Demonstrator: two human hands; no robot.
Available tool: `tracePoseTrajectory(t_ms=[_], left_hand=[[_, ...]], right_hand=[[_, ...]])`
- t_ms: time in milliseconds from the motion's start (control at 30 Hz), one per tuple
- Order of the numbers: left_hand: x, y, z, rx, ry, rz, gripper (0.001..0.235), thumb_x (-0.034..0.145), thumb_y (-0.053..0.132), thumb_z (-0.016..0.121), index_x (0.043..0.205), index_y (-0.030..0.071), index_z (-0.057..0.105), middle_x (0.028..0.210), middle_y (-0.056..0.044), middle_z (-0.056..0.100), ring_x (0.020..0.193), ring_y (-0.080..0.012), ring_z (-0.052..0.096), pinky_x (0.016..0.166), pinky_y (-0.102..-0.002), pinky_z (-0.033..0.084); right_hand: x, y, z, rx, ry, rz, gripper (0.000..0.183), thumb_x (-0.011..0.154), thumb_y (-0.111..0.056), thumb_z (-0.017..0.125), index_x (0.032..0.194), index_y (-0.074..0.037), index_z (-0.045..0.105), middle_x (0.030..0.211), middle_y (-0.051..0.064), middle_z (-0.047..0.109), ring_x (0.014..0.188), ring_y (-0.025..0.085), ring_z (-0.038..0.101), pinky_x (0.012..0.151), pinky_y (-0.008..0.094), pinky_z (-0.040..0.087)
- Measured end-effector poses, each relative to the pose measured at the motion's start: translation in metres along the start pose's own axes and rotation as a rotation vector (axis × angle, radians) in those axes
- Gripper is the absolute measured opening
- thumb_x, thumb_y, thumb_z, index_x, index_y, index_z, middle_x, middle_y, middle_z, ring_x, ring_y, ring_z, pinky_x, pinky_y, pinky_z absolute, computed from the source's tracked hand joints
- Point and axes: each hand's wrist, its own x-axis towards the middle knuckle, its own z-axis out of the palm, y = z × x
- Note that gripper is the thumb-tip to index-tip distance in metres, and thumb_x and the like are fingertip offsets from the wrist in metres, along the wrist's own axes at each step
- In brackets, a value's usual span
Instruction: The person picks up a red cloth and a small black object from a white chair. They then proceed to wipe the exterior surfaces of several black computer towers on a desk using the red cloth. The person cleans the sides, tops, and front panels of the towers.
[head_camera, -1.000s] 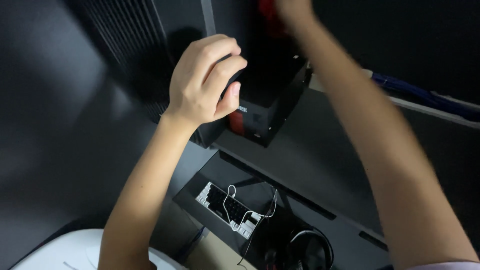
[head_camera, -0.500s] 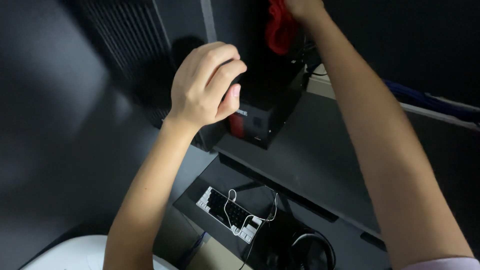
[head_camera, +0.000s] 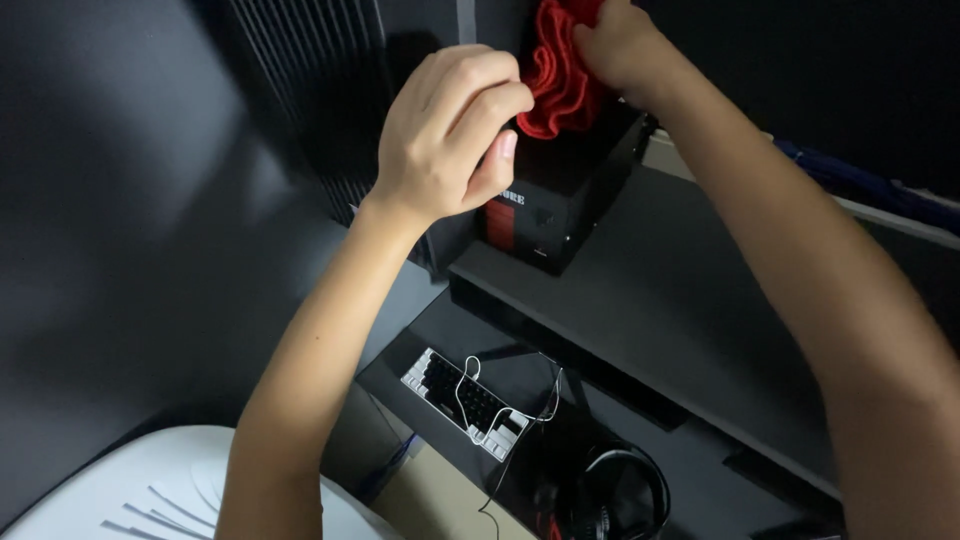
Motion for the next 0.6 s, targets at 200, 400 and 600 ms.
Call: tracePoseTrajectory(t_ms=[200, 400, 600], left_hand=[[-0.001, 0.001, -0.004, -0.083, 0.098, -0.034, 0.018, 0.102, 0.013, 0.060, 0.114, 0.000, 0.064, 0.118, -0.014, 0.061, 0.108, -0.0335, 0.065, 0.094, -0.044, 0.056], [-0.007, 0.000, -0.005, -0.144, 0.188, -0.065, 0.027, 0.104, 0.022, 0.058, 0.118, -0.001, 0.061, 0.118, -0.019, 0.061, 0.109, -0.0342, 0.062, 0.096, -0.043, 0.053], [-0.008, 0.001, -0.007, -0.284, 0.221, -0.151, 0.043, 0.100, 0.038, 0.064, 0.117, -0.001, 0.059, 0.119, -0.018, 0.060, 0.108, -0.0305, 0.061, 0.096, -0.039, 0.052]], right_hand=[[-0.008, 0.011, 0.021, 0.111, 0.007, 0.001, 0.056, 0.105, -0.035, 0.059, 0.141, 0.004, 0.045, 0.113, 0.025, 0.069, 0.091, 0.031, 0.074, 0.070, 0.038, 0.063], [-0.097, -0.047, 0.015, 0.118, 0.001, -0.226, 0.054, 0.101, -0.031, 0.065, 0.125, 0.011, 0.043, 0.101, 0.032, 0.070, 0.089, 0.040, 0.073, 0.067, 0.046, 0.060], [-0.170, -0.091, 0.027, 0.235, 0.027, -0.447, 0.050, 0.092, -0.010, 0.062, 0.122, 0.016, 0.032, 0.092, 0.035, 0.069, 0.082, 0.047, 0.073, 0.064, 0.049, 0.060]])
